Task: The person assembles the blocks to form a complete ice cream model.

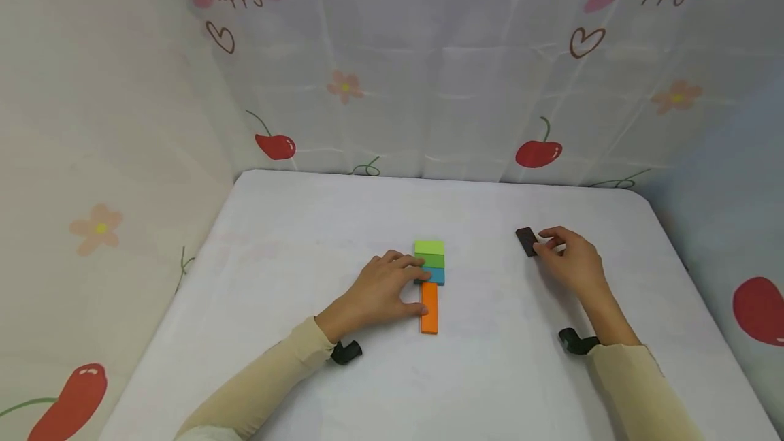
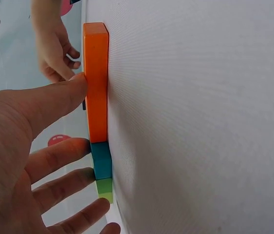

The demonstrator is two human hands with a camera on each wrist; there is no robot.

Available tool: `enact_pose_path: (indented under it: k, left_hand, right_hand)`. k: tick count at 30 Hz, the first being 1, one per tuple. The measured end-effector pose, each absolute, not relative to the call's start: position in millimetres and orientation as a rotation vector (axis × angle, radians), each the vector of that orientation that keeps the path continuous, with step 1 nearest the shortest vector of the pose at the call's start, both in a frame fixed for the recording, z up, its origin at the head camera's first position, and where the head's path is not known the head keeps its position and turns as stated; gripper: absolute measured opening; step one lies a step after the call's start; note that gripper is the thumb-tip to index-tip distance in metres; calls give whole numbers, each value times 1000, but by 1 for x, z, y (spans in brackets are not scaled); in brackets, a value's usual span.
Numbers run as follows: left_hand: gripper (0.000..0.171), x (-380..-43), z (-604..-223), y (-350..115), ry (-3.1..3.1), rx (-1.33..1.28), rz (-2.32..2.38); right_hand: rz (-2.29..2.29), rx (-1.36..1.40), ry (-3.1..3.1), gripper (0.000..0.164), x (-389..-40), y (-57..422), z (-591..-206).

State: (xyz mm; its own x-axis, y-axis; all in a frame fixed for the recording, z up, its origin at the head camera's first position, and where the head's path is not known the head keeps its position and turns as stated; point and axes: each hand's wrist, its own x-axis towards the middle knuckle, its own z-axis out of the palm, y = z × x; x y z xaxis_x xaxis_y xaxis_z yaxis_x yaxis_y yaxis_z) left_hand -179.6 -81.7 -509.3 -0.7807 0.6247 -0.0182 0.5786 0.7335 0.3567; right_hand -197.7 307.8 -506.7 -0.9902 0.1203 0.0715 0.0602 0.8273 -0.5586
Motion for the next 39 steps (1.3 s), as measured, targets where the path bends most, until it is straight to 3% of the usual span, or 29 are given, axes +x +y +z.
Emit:
enact_pose_path:
  k: [8,39]
  left_hand:
    - [60,-178,-509,-81,2795,965,512]
    - [62,-182,-514,-84,2799,990,509]
  right_hand:
    - [880,-151,-2923,51,-193,316,-515]
    - [899,-158,-2939,46,-196,309,-516]
